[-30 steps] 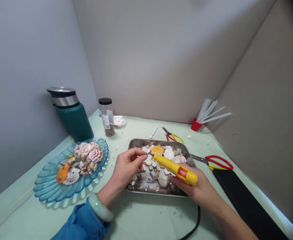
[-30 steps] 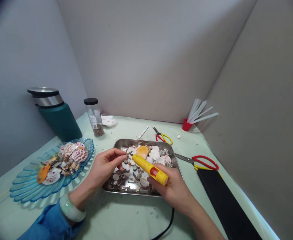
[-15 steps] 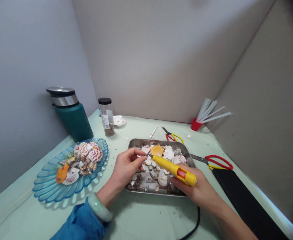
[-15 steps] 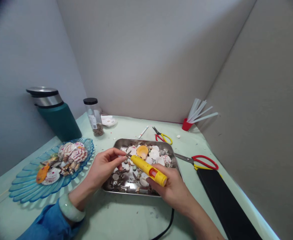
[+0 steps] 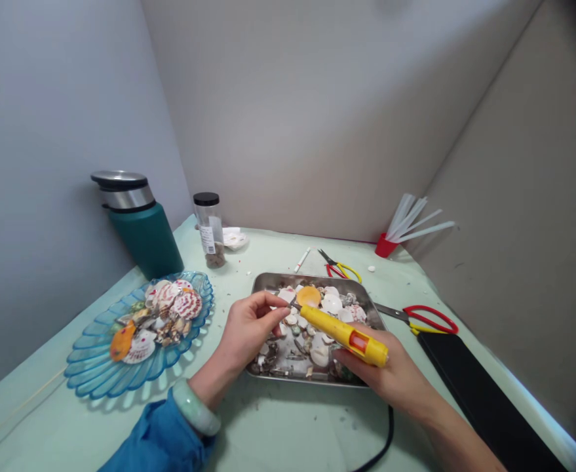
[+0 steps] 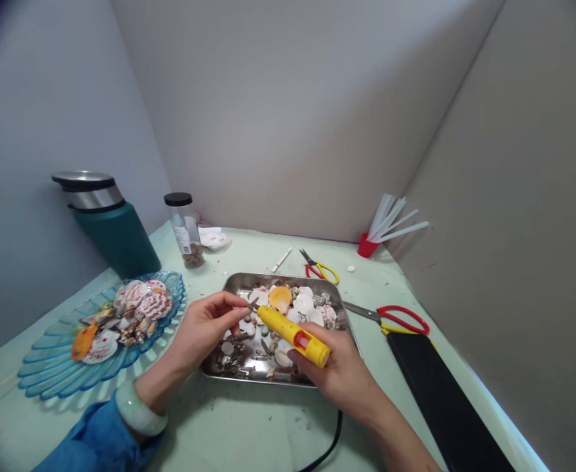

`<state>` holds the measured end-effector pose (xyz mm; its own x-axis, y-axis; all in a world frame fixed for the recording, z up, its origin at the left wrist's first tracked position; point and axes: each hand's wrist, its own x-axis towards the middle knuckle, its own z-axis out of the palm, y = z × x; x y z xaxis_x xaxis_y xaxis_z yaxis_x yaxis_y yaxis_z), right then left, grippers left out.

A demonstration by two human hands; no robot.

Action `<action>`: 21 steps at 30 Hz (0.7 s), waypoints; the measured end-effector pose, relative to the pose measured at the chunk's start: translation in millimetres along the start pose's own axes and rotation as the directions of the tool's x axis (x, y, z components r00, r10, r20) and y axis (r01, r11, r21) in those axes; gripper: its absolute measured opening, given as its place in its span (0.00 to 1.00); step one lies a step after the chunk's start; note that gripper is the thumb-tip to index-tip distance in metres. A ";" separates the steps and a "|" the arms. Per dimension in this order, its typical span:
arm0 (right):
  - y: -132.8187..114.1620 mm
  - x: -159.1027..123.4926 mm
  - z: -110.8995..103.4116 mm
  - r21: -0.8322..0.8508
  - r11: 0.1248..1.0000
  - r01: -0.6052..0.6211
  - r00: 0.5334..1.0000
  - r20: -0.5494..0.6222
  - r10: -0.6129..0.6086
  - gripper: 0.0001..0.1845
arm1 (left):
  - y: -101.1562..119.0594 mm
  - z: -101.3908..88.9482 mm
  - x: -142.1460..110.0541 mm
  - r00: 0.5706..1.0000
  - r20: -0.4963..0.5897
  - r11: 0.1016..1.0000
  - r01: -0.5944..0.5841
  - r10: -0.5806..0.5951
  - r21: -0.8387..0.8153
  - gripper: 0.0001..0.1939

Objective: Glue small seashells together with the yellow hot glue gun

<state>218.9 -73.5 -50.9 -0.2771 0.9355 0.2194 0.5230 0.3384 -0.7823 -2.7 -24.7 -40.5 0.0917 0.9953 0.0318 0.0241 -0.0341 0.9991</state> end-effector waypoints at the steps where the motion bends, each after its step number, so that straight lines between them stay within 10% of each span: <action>1: -0.5 -0.2 -0.2 -0.003 1.000 0.000 1.000 0.001 0.000 0.10 | 0.0 0.0 -0.1 1.000 0.001 1.000 -0.001 0.001 -0.004 0.07; 21: -2.1 0.3 -0.5 -0.022 1.000 0.002 1.000 0.010 -0.002 0.11 | -2.4 -2.1 0.9 0.999 0.002 0.999 -0.034 0.034 -0.008 0.07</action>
<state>218.1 -73.9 -48.9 -0.2862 0.9337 0.2152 0.5398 0.3427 -0.7689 -4.8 -23.5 -42.9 0.0946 0.9933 0.0658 0.0130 -0.0673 0.9976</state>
